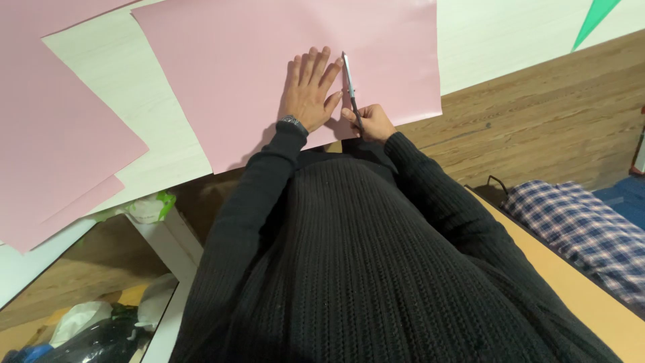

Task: The recorder is measuring and cutting pieces of pink leather material using scissors, a wooden ruler, and a pencil on a workshop table.

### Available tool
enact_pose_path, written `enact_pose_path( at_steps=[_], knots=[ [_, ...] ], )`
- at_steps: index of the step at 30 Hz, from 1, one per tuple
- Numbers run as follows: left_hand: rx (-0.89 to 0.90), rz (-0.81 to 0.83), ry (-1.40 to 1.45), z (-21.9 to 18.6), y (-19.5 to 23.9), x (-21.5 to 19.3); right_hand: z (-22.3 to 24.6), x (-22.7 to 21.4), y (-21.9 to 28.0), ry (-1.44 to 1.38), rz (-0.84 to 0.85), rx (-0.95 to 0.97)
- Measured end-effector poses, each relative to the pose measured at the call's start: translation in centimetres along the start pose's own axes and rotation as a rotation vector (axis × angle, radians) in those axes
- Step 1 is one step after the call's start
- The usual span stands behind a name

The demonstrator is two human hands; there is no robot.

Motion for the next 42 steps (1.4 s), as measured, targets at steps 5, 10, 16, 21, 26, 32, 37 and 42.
enact_pose_path(
  at_steps=[5,10,16,21,26,32,37,42],
  knots=[
    [-0.006,-0.192,-0.124,-0.9,0.0,1.0,-0.4,-0.6,-0.9,0.04,0.006,-0.067],
    [-0.01,-0.16,-0.108,-0.8,0.1,1.0,0.4,-0.1,-0.6,0.076,0.016,-0.07],
    [-0.005,-0.095,-0.027,-0.6,-0.2,1.3,1.6,0.1,-0.4,0.054,0.03,-0.063],
    [-0.008,-0.12,-0.057,-0.9,0.2,0.6,2.8,0.1,-0.5,0.039,0.0,-0.053],
    [-0.002,-0.108,-0.01,-0.8,0.0,0.7,2.2,-0.5,-1.5,0.018,-0.025,-0.032],
    [-0.012,-0.112,-0.029,-0.9,0.1,0.4,2.1,-0.9,-1.9,0.03,-0.022,-0.031],
    [-0.009,-0.138,-0.022,-0.9,0.3,0.0,3.1,-0.8,-2.0,0.098,-0.029,-0.055],
    [-0.01,-0.153,-0.03,-0.9,0.5,0.4,3.8,-0.5,-1.7,0.021,-0.022,-0.028]
  ],
)
Point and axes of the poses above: each hand's wrist, its own y-axis away from the middle knuckle, its own x-axis out of the palm, z = x × y, the point moved 7 cm from there along -y, towards the middle knuckle, and after that the axes turned 14 degrees about z, right-handed, at the moved point
